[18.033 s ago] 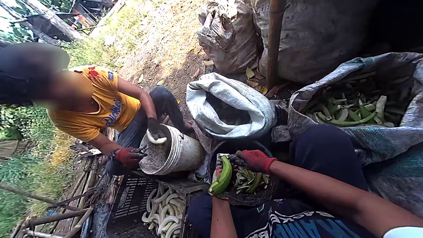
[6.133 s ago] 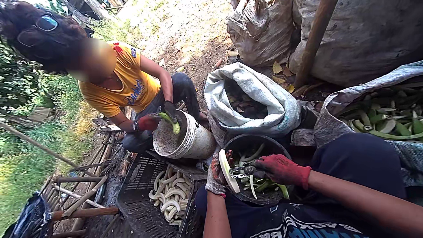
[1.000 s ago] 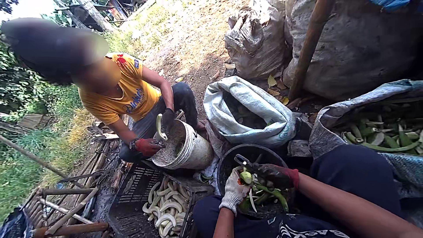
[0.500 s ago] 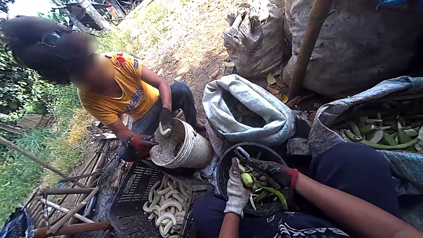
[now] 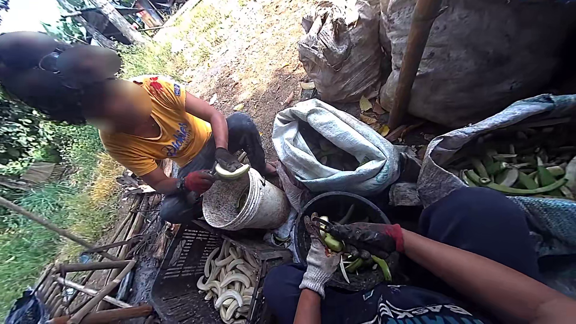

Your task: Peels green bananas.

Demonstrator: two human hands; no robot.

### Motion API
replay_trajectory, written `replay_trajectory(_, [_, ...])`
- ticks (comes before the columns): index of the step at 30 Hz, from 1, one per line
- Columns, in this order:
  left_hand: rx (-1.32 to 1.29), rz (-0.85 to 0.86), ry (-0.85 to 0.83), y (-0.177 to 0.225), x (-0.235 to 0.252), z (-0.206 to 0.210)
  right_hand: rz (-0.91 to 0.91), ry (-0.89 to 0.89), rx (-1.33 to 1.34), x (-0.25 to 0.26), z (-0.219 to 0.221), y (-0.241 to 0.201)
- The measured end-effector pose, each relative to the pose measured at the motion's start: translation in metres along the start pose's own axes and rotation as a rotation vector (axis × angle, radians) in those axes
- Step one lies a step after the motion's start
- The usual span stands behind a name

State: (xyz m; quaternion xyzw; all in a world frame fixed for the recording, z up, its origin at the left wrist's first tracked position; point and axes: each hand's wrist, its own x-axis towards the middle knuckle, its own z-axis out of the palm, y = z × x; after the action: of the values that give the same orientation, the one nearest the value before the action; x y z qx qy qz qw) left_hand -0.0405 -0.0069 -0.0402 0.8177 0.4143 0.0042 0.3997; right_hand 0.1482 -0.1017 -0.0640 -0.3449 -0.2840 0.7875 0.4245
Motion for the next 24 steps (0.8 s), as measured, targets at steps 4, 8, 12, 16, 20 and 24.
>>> replay_trajectory(4, [-0.067, -0.094, -0.001, -0.005, 0.005, 0.014, 0.007, 0.041, -0.077, 0.007, 0.010, -0.003])
replay_trajectory(8, [-0.786, 0.037, 0.161, -0.024, 0.017, 0.021, -0.105, 0.349, 0.088, -0.005, 0.017, -0.003])
replay_trajectory(12, [-1.493, -0.021, 0.263, -0.029, 0.027, 0.011, -0.109, 0.590, -0.242, -0.022, 0.022, 0.000])
replay_trajectory(16, [-1.758, -0.112, 0.017, -0.018, 0.036, 0.018, -0.079, 0.576, -0.662, -0.016, 0.030, 0.017])
replay_trajectory(20, [-1.455, -0.250, 0.194, -0.022, 0.045, 0.040, -0.017, 0.776, -0.959, -0.020, 0.043, 0.012])
replay_trajectory(24, [-1.337, -0.417, 0.291, -0.016, 0.042, 0.042, 0.092, 0.824, -1.225, -0.027, 0.050, 0.013])
